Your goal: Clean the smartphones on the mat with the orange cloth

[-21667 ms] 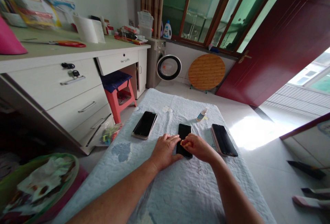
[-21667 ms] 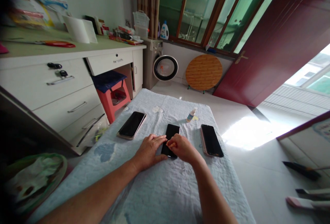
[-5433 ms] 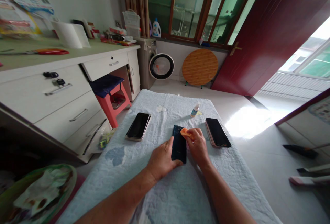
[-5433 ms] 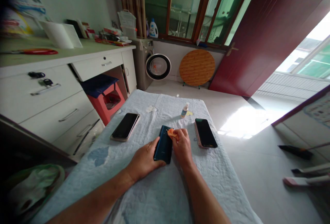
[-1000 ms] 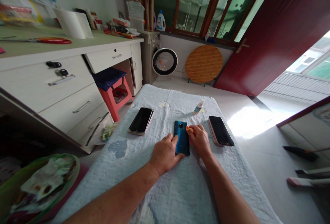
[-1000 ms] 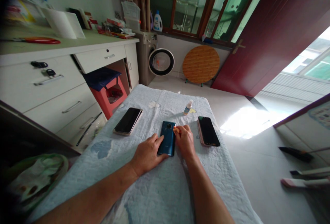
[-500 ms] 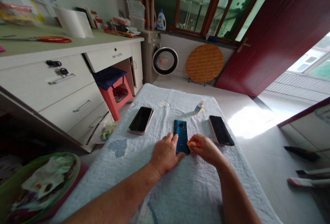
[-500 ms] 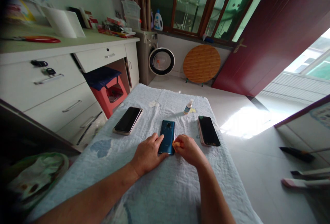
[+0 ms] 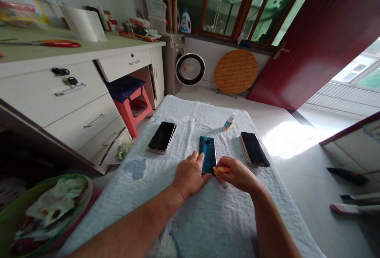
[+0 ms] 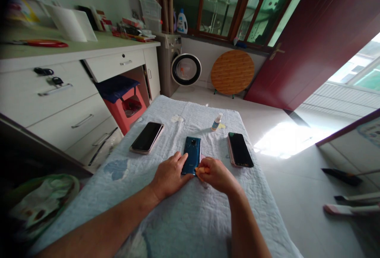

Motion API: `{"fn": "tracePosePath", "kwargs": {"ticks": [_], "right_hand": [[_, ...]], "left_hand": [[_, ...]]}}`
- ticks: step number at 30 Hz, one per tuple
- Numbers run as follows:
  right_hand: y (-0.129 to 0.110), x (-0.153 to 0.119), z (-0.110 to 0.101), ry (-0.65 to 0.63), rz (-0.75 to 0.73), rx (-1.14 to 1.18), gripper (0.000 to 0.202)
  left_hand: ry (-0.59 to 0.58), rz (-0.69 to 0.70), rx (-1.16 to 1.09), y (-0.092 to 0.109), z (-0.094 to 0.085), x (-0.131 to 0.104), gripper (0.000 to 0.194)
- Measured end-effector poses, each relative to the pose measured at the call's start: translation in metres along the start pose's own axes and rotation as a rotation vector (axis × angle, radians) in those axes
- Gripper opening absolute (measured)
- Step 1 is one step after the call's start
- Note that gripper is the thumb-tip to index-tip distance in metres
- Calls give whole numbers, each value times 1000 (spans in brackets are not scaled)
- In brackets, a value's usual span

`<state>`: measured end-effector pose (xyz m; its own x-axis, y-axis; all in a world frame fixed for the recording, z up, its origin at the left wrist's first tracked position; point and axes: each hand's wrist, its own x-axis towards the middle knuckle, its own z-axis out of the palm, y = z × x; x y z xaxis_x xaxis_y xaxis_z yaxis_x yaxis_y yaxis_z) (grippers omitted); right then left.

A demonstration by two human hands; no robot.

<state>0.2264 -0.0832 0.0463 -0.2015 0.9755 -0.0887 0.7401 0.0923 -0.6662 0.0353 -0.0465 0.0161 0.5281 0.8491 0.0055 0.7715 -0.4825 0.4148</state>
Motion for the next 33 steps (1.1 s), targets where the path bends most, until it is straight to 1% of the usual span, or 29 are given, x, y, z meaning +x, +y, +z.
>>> {"fn": "tracePosePath", "kwargs": {"ticks": [3, 7, 11, 16, 19, 21, 24, 27, 30, 33], "right_hand": [[-7, 5, 8, 63, -59, -35, 7], [-16, 13, 25, 118, -119, -73, 10], [-15, 20, 36, 193, -140, -101, 12], [1, 28, 32, 350, -42, -162, 13], [8, 29, 26, 387, -4, -166, 14], [9, 27, 22, 359, 1, -151, 14], [5, 21, 18, 268, -29, -116, 14], [-3, 14, 15, 169, -76, -97, 17], [-12, 11, 16, 83, -118, -73, 23], [-20, 11, 23, 53, -156, -65, 28]], "left_hand": [[-14, 33, -13, -4, -1, 1, 61], [-22, 64, -43, -9, -2, 2, 57], [-13, 71, -60, -12, -1, 2, 56], [8, 71, -53, -12, 2, 4, 61], [6, 66, -52, -12, 2, 4, 62], [-8, 65, -57, -13, 1, 5, 62], [-46, 64, -85, -14, -2, 5, 62], [-92, 102, -137, -18, -7, 7, 63], [-133, 161, -190, -24, -12, 8, 68], [-190, 195, -227, -30, -16, 10, 74]]}}
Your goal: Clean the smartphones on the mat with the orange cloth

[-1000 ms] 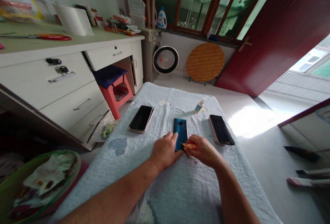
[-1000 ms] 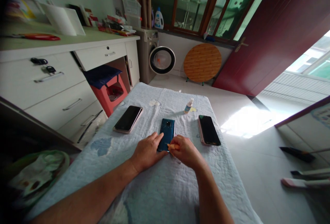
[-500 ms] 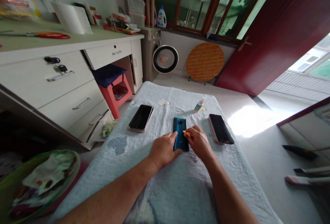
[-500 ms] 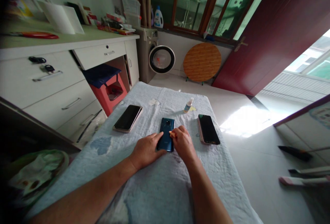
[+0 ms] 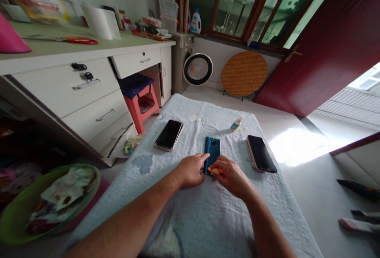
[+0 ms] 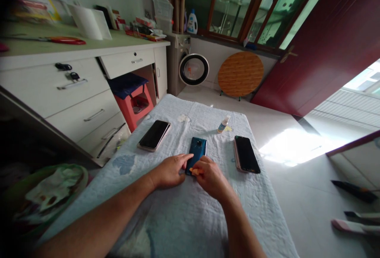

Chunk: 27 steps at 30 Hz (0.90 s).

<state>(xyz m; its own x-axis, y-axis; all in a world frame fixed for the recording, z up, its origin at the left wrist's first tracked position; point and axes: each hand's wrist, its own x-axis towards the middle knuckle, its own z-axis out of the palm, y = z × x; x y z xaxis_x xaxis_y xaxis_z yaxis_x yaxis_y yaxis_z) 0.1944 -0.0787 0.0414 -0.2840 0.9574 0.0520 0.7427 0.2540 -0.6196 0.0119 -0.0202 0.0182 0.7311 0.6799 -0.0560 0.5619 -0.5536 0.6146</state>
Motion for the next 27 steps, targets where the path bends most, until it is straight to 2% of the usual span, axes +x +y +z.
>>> {"fn": "tracePosePath", "kwargs": {"ticks": [3, 8, 11, 15, 22, 27], "right_hand": [[-6, 4, 10, 16, -46, -15, 25], [-9, 10, 23, 64, -129, -18, 18], [-8, 11, 25, 67, -136, -27, 17], [-8, 5, 18, 21, -92, -62, 20], [1, -10, -6, -83, 46, -128, 20], [7, -14, -8, -92, 87, -185, 19]], "left_hand": [[-20, 16, -26, -3, -2, 0, 71], [13, 49, -96, -2, -2, 1, 48], [15, 43, -96, 1, -2, 0, 42], [24, 9, 1, 1, 0, 0, 43], [24, 26, 121, -3, 3, 1, 48], [0, 26, 117, -4, 1, 1, 48]]}}
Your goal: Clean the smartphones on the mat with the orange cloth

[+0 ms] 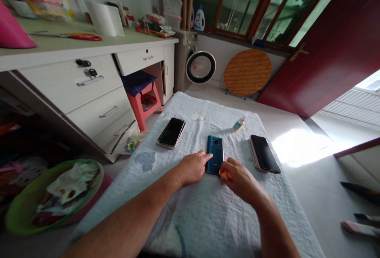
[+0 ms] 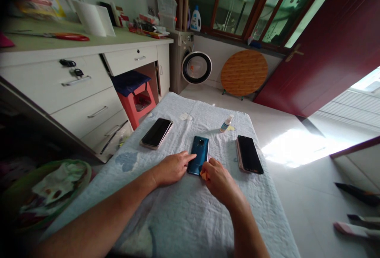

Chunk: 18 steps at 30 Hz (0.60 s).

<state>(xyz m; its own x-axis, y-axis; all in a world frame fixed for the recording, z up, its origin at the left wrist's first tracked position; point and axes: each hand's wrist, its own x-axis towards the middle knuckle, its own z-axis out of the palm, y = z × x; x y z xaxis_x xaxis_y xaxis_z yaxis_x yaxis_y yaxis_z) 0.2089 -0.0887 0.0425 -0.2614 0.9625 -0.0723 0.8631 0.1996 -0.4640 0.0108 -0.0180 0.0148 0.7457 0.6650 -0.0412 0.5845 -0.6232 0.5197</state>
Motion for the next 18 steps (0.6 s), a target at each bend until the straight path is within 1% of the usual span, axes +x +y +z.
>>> {"fn": "tracePosePath", "kwargs": {"ticks": [8, 13, 18], "right_hand": [[-18, 11, 19, 92, -112, -74, 11], [-27, 20, 35, 157, -149, -63, 10], [-29, 24, 41, 151, -154, -69, 13]], "left_hand": [[-17, 5, -29, 2, -4, -1, 47], [6, 33, -55, 3, -6, -2, 37], [13, 30, -82, 2, -5, -2, 36]]}}
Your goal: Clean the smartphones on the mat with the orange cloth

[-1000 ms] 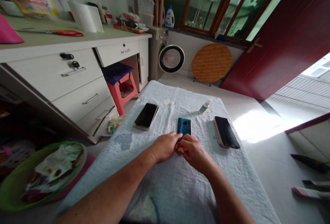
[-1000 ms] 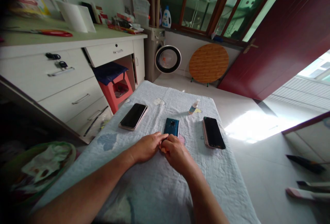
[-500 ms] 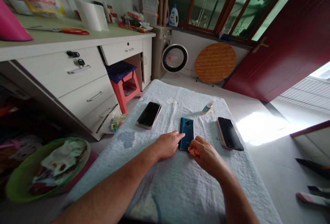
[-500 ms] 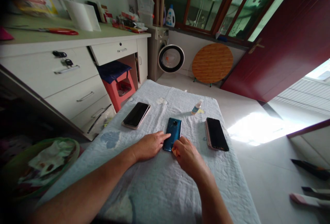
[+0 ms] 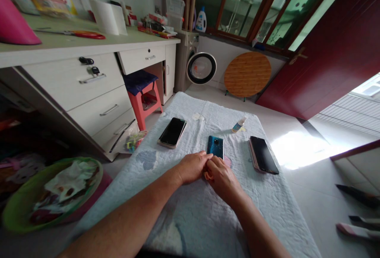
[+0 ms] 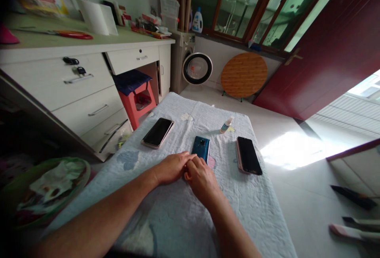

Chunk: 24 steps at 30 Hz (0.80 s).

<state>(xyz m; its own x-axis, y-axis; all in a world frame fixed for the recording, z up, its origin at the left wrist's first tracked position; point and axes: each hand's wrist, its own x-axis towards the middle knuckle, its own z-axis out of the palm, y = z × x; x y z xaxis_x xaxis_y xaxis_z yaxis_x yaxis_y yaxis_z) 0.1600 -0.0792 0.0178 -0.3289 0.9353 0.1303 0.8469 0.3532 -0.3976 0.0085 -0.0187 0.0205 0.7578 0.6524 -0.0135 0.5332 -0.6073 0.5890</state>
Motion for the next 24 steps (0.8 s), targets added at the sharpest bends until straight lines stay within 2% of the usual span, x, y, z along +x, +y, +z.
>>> {"fn": "tracePosePath", "kwargs": {"ticks": [7, 15, 24], "right_hand": [[5, -7, -12, -46, 75, -59, 20], [11, -13, -26, -96, 123, -48, 15], [9, -12, -18, -60, 119, -86, 11]], "left_hand": [[-18, -25, 27, -2, 0, 0, 46], [-41, -22, 29, -5, 1, 2, 51], [-36, 3, 28, -4, 2, 1, 51]]}}
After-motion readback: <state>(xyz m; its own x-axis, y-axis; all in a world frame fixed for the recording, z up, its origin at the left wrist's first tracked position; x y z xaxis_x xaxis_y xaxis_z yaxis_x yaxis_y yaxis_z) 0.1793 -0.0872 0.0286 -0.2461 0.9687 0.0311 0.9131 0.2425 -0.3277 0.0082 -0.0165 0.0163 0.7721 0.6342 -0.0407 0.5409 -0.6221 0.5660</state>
